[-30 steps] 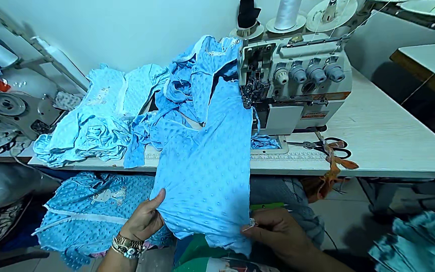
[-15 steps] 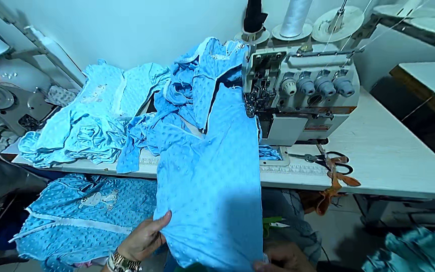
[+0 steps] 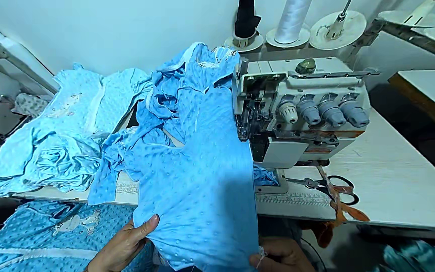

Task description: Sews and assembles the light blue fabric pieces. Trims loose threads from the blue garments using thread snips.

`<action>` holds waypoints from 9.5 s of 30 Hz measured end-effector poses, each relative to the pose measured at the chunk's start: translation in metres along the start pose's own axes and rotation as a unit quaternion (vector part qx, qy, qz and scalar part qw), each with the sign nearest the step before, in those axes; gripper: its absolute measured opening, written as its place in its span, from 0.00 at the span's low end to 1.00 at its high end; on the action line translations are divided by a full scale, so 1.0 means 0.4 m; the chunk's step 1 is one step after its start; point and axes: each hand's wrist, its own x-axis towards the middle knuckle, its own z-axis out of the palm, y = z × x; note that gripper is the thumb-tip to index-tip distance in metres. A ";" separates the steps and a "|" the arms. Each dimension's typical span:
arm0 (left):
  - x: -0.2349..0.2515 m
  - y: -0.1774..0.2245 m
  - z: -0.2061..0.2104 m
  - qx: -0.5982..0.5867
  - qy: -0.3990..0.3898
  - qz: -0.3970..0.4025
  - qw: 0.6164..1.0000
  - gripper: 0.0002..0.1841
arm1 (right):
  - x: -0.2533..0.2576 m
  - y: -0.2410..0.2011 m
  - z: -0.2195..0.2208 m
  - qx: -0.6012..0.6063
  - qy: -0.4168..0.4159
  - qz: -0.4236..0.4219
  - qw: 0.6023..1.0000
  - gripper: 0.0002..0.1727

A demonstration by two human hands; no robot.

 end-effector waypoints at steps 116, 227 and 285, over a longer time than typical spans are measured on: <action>0.498 0.225 0.257 0.475 -0.195 0.565 0.646 0.15 | 0.310 -0.104 0.052 0.053 0.281 0.053 0.957 0.09; 0.374 0.459 -0.023 0.597 0.027 0.106 0.795 0.06 | 0.191 0.031 -0.126 -0.475 0.135 -0.212 0.843 0.21; -0.203 0.624 0.273 0.132 -0.083 0.283 0.946 0.16 | 0.269 -0.547 0.136 -0.377 0.050 -0.244 0.892 0.14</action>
